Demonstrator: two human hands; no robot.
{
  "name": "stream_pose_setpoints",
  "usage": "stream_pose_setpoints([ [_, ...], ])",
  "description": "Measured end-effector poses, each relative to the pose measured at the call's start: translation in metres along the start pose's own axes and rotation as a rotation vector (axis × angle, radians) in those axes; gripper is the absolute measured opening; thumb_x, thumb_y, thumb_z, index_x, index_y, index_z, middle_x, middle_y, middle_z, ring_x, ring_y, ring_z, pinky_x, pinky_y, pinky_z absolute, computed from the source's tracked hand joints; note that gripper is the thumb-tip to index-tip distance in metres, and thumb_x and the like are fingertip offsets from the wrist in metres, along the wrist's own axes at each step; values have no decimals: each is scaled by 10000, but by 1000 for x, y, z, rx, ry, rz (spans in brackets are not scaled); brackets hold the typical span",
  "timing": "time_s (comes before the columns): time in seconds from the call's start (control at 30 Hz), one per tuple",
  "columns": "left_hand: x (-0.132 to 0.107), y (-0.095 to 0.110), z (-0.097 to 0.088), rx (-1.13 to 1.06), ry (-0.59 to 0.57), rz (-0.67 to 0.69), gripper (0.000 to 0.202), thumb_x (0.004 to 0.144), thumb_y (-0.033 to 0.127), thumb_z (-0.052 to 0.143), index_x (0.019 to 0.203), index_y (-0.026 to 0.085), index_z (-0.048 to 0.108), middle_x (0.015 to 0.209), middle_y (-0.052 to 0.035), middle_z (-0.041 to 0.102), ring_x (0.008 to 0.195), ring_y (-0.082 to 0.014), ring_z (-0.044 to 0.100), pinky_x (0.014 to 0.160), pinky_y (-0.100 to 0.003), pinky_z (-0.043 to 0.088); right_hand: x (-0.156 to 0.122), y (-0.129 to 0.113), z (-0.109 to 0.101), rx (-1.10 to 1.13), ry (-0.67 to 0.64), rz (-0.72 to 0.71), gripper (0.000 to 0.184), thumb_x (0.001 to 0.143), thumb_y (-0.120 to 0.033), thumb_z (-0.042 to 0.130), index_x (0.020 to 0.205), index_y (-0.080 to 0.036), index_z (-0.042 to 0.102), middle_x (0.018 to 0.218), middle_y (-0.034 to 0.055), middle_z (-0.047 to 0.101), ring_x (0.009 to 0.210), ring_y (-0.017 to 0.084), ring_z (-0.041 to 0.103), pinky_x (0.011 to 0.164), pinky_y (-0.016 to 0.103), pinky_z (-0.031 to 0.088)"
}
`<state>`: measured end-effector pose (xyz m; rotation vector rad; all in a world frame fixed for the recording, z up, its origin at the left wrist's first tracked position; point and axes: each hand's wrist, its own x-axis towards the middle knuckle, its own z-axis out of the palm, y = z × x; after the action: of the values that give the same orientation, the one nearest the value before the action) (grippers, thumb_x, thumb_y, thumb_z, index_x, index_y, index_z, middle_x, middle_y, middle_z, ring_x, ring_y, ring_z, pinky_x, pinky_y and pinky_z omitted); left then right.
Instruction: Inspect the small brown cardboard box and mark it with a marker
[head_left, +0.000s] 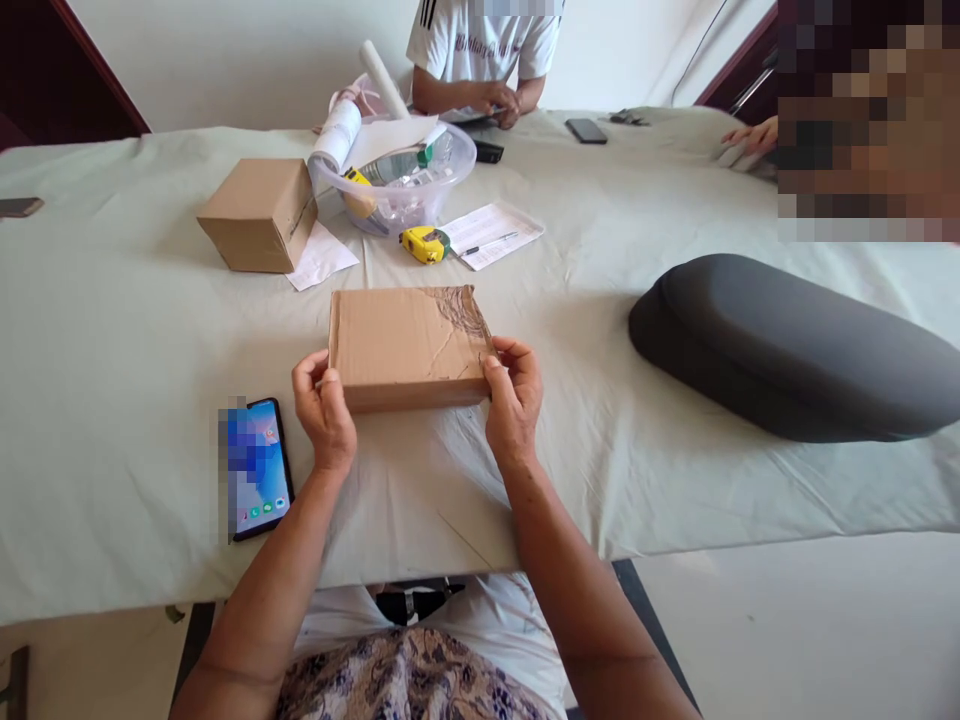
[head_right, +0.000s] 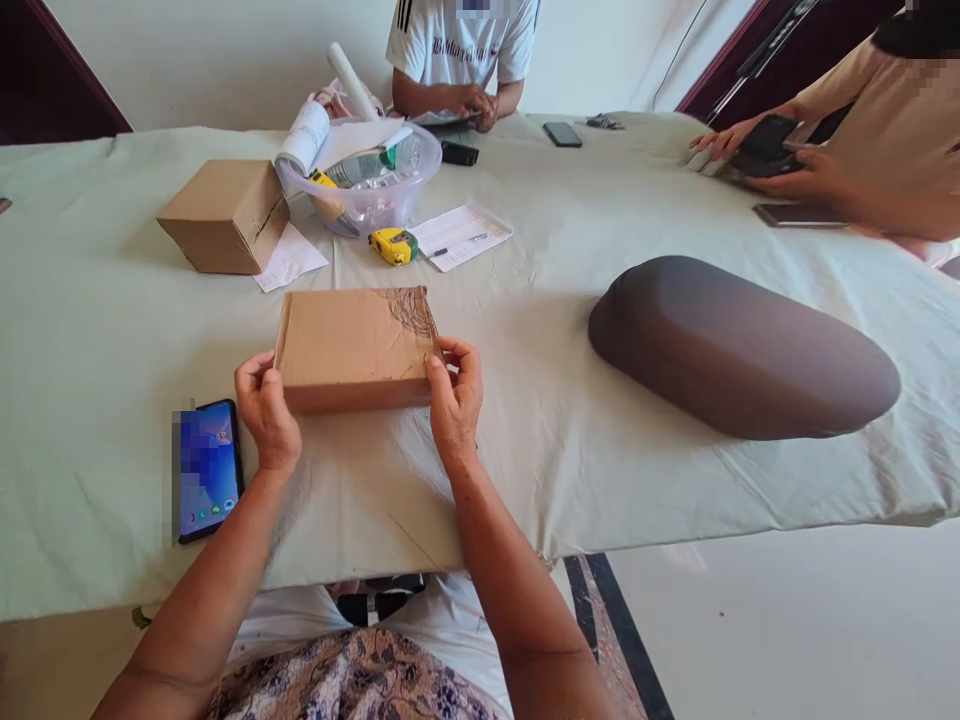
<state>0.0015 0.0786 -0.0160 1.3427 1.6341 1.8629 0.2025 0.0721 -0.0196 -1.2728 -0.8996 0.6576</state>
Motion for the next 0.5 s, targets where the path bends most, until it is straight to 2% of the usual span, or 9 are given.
stream_pose_setpoints([
  [0.1, 2, 7, -4, -20, 43, -61, 338, 945, 490, 479, 919, 190, 631, 634, 37, 501, 597, -135, 490, 628, -280, 409, 4, 2, -2, 65, 22, 37, 314, 851, -441, 612, 1084, -234, 649, 1087, 43, 671, 990, 199, 596, 918, 368, 460],
  [0.17, 4, 7, -6, -67, 31, -100, 366, 945, 521, 468, 943, 194, 630, 547, 73, 412, 504, -121, 402, 568, -272, 353, 6, 3, -3, 99, 27, 33, 319, 856, -457, 612, 1075, -229, 655, 1132, 58, 687, 1054, 212, 606, 976, 391, 455],
  [0.2, 6, 6, -6, -80, 28, -107, 371, 940, 529, 475, 949, 194, 632, 542, 74, 415, 501, -119, 399, 566, -271, 349, 7, 2, -3, 107, 26, 28, 320, 857, -463, 614, 1072, -230, 657, 1139, 62, 693, 1072, 216, 610, 992, 397, 454],
  [0.27, 11, 1, -7, -76, 31, -94, 378, 915, 544, 525, 978, 189, 638, 610, 51, 492, 565, -126, 463, 606, -273, 387, 8, 2, -3, 111, 16, 19, 321, 856, -467, 619, 1074, -234, 659, 1137, 63, 704, 1081, 217, 620, 996, 398, 462],
  [0.33, 17, -4, -8, -65, 34, -88, 431, 880, 566, 592, 1079, 186, 631, 800, 0, 601, 727, -148, 564, 704, -285, 446, 9, 2, -3, 116, -7, 12, 320, 855, -467, 621, 1073, -236, 660, 1128, 61, 713, 1080, 214, 630, 992, 397, 474],
  [0.4, 22, -7, -10, -82, -3, -121, 505, 871, 603, 606, 1164, 192, 612, 1002, -54, 645, 907, -180, 610, 792, -296, 473, 9, 2, -3, 124, -30, 5, 316, 855, -470, 625, 1060, -233, 663, 1119, 63, 719, 1078, 212, 637, 995, 402, 482],
  [0.43, 23, -6, -11, -108, -50, -153, 513, 883, 626, 583, 1152, 191, 617, 1055, -72, 650, 957, -193, 612, 808, -301, 480, 9, 2, -3, 126, -40, -1, 317, 857, -475, 627, 1054, -230, 664, 1118, 65, 723, 1078, 212, 641, 1000, 405, 484],
  [0.5, 23, -2, -12, -173, -157, -225, 499, 897, 661, 541, 999, 182, 635, 1007, -78, 657, 921, -201, 604, 763, -304, 490, 9, 3, -2, 120, -58, -18, 326, 872, -495, 625, 1054, -228, 663, 1129, 72, 729, 1088, 210, 649, 1015, 412, 488],
])
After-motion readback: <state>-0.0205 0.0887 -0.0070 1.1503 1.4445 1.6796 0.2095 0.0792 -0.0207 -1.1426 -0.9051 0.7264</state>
